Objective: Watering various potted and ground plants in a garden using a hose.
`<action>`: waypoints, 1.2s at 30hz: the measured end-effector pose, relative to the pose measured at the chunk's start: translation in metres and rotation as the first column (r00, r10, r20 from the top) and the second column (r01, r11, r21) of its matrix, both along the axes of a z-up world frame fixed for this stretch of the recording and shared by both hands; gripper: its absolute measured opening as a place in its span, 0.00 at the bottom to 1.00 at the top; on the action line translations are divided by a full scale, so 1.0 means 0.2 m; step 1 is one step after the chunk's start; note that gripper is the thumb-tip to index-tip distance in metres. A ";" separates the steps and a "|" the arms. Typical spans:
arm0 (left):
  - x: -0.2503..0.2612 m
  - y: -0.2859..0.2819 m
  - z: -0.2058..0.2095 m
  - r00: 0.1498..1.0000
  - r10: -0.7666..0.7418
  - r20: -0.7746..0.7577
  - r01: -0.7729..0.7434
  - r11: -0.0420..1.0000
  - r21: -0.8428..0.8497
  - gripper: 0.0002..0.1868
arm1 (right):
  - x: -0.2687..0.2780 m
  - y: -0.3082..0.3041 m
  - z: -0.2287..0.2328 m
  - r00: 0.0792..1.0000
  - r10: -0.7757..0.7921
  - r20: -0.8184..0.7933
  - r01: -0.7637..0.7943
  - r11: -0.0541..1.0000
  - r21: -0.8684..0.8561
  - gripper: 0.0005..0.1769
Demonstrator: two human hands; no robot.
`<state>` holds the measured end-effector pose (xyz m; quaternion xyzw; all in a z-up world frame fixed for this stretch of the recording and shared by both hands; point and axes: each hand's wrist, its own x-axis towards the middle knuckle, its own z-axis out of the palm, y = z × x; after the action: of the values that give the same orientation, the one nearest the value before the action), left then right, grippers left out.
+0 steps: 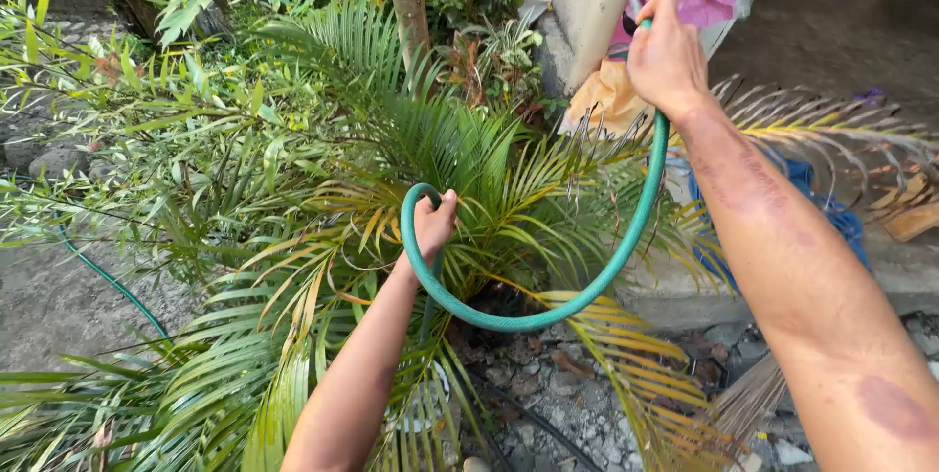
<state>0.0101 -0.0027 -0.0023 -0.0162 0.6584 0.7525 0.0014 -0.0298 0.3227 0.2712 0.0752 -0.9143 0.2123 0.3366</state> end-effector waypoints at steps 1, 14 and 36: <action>0.05 -0.02 -0.01 1.000 -0.001 0.004 0.001 0.999 -0.045 0.20 | 0.01 -0.01 -0.05 1.000 -0.013 0.022 0.013 1.000 0.016 0.09; 0.96 -0.41 -0.58 0.982 -0.110 0.153 0.124 0.989 -0.086 0.20 | 0.52 -0.28 -0.98 0.909 -0.151 0.388 0.168 0.986 -0.009 0.15; 2.62 -1.34 -0.86 0.932 -0.226 0.284 0.342 0.809 -0.479 0.19 | 1.88 -0.99 -1.77 0.676 -0.083 0.732 0.259 0.957 -0.131 0.15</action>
<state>0.5350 -0.2699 -0.1744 0.0028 0.8279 0.5311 0.1806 0.3467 0.1255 -0.0834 -0.1385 -0.9456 0.2934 -0.0236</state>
